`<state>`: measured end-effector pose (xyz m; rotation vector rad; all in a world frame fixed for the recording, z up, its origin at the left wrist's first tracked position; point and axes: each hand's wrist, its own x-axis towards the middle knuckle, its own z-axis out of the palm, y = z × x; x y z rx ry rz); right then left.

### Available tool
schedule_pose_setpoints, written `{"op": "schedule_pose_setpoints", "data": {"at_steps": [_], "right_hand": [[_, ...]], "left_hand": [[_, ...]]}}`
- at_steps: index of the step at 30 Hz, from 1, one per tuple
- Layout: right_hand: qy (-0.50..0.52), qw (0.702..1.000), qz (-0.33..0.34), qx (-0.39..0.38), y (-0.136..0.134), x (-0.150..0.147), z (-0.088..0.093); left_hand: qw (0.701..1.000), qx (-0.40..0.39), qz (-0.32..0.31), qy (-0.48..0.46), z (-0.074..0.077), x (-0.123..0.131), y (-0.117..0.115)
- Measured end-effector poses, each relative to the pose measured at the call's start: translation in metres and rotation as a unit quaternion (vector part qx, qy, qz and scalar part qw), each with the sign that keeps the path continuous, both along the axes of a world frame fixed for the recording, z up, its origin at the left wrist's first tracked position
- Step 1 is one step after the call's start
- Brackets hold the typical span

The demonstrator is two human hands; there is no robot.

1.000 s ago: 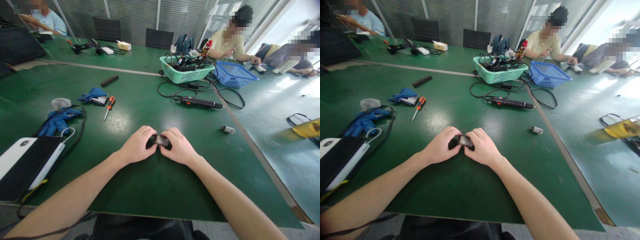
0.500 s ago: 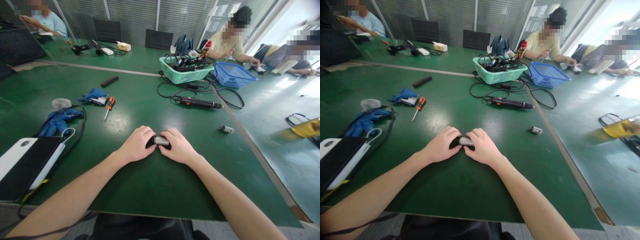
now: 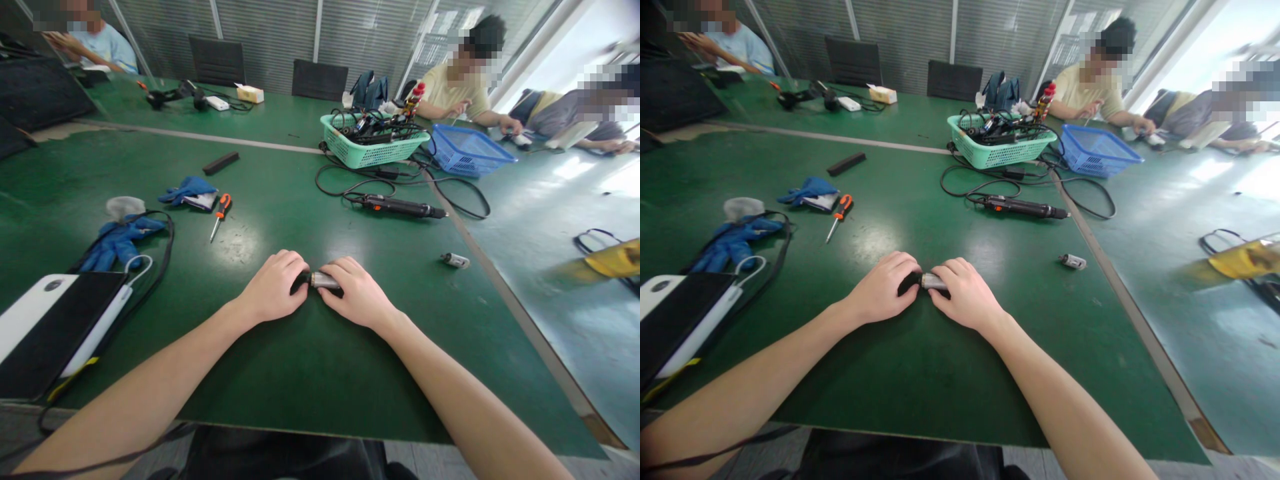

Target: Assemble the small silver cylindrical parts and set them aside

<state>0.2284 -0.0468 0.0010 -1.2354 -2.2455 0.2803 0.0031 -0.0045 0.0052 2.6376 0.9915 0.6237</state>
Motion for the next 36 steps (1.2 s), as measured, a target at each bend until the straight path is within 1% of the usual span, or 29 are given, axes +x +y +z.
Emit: {"op": "schedule_pose_setpoints", "data": {"at_steps": [5,9,12,17,23,30,36], "right_hand": [[-0.015,1.0,-0.026,0.004,-0.001,-0.001,-0.001],[-0.026,0.999,-0.027,0.005,-0.001,-0.001,-0.001],[-0.024,1.0,-0.012,0.007,-0.001,0.0,0.0],[-0.021,0.999,0.037,0.007,-0.002,0.0,0.003],[-0.025,0.999,0.04,-0.002,-0.005,-0.004,0.008],[-0.042,0.999,0.031,-0.014,-0.008,-0.006,0.011],[-0.057,0.998,0.035,-0.019,-0.008,-0.006,0.012]], "left_hand": [[1.0,0.0,-0.005,0.0,-0.001,0.001,0.001],[0.999,-0.001,-0.029,0.014,-0.002,0.001,0.001],[0.999,0.001,-0.04,0.018,-0.002,0.001,0.002],[0.999,-0.002,-0.048,0.01,-0.002,0.001,0.002],[0.998,-0.009,-0.07,0.007,0.0,0.001,0.0],[0.997,-0.012,-0.075,0.019,-0.001,0.001,-0.001],[0.996,-0.015,-0.085,0.015,-0.001,0.001,0.0]]}}
